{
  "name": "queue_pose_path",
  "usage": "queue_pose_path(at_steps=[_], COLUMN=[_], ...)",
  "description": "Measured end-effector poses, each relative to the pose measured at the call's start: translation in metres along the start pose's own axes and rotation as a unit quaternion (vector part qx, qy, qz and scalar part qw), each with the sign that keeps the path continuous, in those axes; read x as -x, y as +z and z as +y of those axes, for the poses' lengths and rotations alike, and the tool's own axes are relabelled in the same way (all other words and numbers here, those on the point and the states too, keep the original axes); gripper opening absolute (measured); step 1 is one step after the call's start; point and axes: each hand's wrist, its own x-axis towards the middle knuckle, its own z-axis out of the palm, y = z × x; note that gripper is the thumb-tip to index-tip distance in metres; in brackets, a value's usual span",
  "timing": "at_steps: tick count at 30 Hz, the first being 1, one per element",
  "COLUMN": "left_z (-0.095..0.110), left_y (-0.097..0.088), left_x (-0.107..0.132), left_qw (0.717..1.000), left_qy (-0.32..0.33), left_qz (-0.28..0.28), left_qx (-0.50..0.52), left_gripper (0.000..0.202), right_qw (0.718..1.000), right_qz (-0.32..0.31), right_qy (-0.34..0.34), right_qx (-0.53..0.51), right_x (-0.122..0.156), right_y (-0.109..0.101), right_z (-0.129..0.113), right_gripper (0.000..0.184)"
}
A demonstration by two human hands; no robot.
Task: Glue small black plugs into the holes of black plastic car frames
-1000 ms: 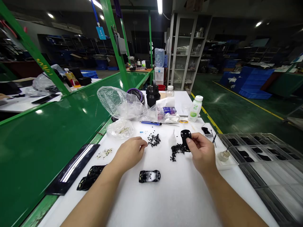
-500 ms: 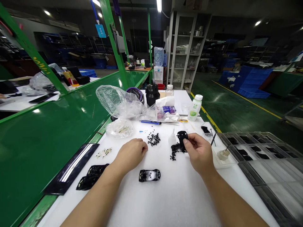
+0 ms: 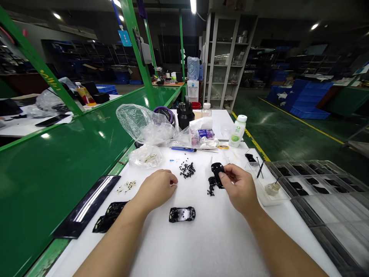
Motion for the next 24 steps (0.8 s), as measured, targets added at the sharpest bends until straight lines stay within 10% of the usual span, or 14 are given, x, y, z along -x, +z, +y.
queue_pose_path(at_steps=[12, 24], left_z=[0.009, 0.000], left_y=[0.005, 0.006], left_x=[0.001, -0.035], left_qw=[0.998, 0.980], left_qy=[0.008, -0.138], left_qz=[0.024, 0.126], left_qx=[-0.061, -0.074], left_gripper=[0.032, 0.035], right_qw=[1.000, 0.999], right_qz=[0.001, 0.002], right_qy=[-0.023, -0.044], right_qx=[0.017, 0.015], right_x=[-0.001, 0.000], right_y=[-0.001, -0.001], right_z=[0.002, -0.002], right_gripper=[0.016, 0.015])
